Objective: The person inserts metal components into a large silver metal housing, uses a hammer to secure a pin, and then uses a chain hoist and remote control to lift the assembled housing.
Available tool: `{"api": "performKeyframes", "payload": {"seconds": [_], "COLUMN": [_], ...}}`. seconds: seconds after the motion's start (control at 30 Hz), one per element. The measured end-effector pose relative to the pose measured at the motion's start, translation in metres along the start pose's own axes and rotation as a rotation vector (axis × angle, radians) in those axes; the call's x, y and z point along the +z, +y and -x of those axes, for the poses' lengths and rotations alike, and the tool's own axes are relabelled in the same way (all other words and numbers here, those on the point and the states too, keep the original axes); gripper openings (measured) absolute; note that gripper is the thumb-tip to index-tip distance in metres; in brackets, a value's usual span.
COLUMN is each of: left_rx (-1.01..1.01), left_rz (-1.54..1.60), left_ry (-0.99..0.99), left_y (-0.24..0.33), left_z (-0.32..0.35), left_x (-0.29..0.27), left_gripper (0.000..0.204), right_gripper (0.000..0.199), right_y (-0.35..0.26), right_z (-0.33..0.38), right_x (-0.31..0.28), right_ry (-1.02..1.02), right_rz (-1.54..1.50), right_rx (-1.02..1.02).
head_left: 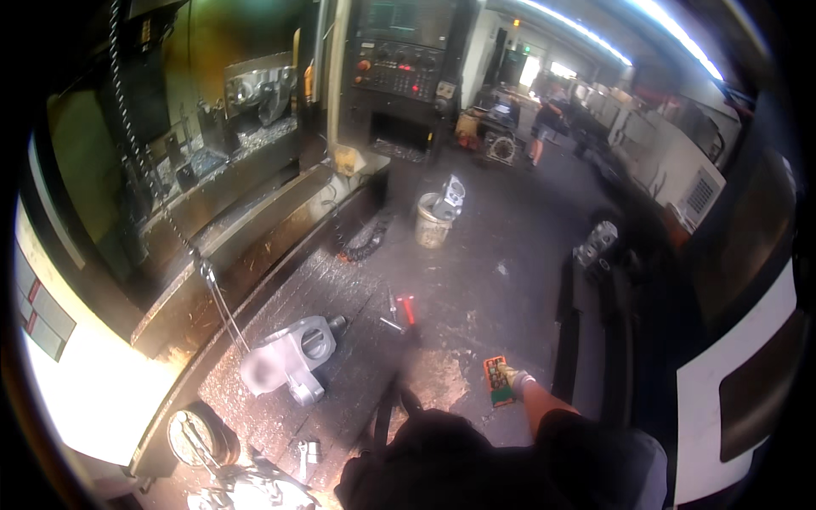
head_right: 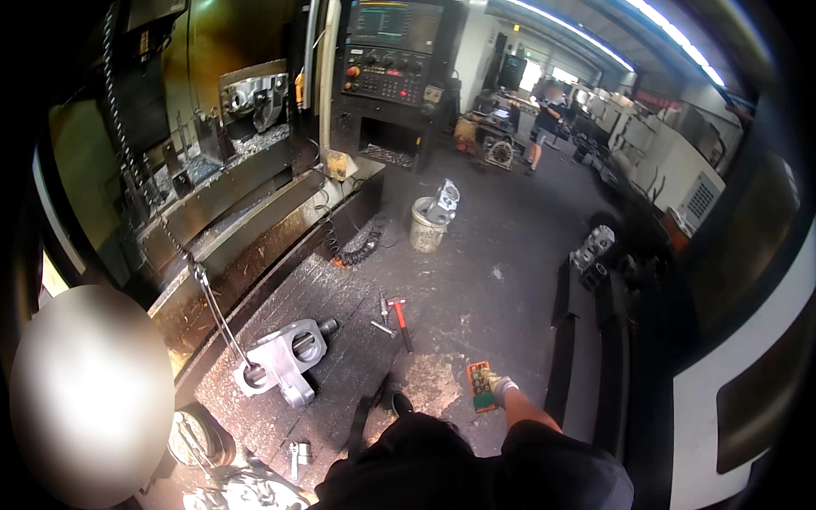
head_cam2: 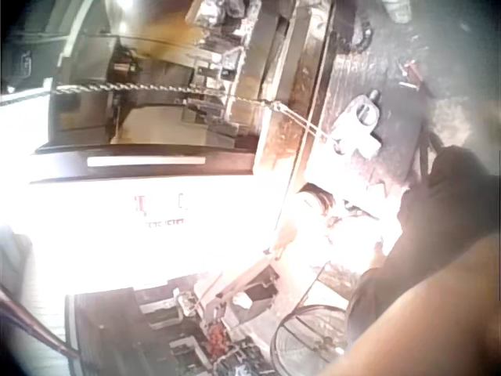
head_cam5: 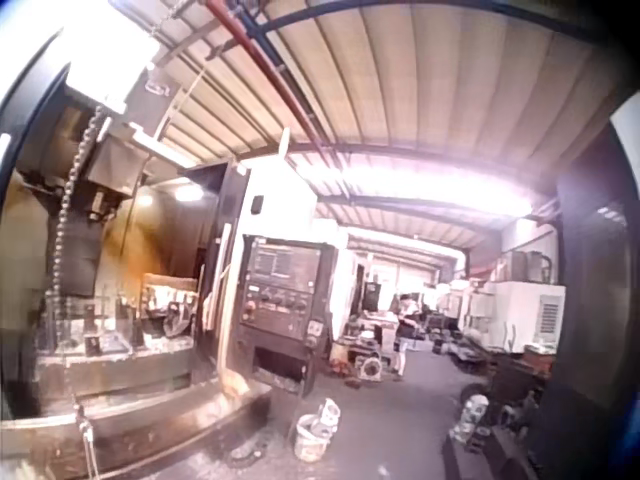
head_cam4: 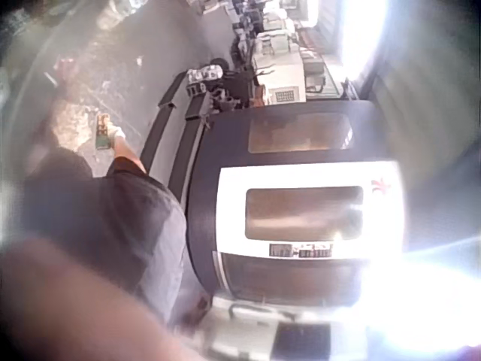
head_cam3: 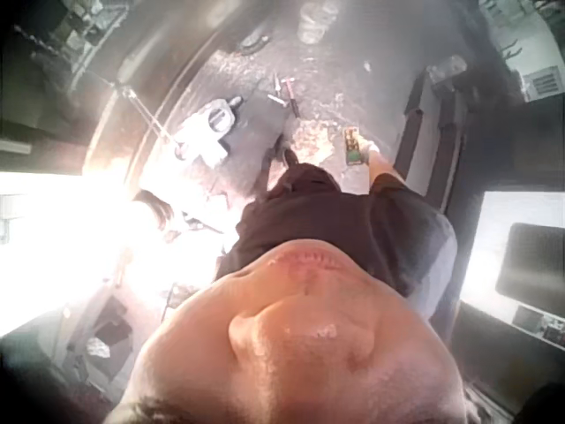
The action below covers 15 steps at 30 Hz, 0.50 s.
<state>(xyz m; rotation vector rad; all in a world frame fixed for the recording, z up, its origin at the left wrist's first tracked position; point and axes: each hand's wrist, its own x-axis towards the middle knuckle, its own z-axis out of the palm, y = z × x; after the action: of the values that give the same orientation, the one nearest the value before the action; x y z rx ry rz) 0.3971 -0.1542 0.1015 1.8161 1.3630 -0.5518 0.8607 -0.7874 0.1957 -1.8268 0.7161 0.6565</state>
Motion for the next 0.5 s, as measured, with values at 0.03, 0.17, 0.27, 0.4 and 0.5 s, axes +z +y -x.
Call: {"api": "performKeyframes", "payload": {"seconds": [0.03,0.17,0.27,0.4,0.5], "left_rx": [0.013,0.108,0.222,0.389,0.368], "left_rz": [-0.003,0.222,0.165,-0.182,-0.159], "left_ry": [0.007,-0.120,-0.107,0.020,-0.080], "left_y": [0.006,0.081,0.087,0.034,0.016], "left_z": [0.001,0.012,-0.056,-0.102,-0.092], "left_x": [0.000,-0.024,-0.005,-0.055,-0.077], "left_gripper": [0.061,0.057,0.050,0.045,0.039], "right_gripper": [0.045,0.050,0.052,0.052,0.056], "right_y": [-0.002,0.011,0.030,0.021,0.016], "right_z": [0.006,0.035,0.026,0.041,0.046], "right_x": [0.000,-0.012,-0.047,0.024,0.029], "right_ry": [-0.003,0.013,0.123,-0.080,-0.189], "right_rz": [-0.029,-0.282,-0.060,-0.346,-0.433], "right_rx": [-0.005,0.034,-0.162,0.075,0.110]}}
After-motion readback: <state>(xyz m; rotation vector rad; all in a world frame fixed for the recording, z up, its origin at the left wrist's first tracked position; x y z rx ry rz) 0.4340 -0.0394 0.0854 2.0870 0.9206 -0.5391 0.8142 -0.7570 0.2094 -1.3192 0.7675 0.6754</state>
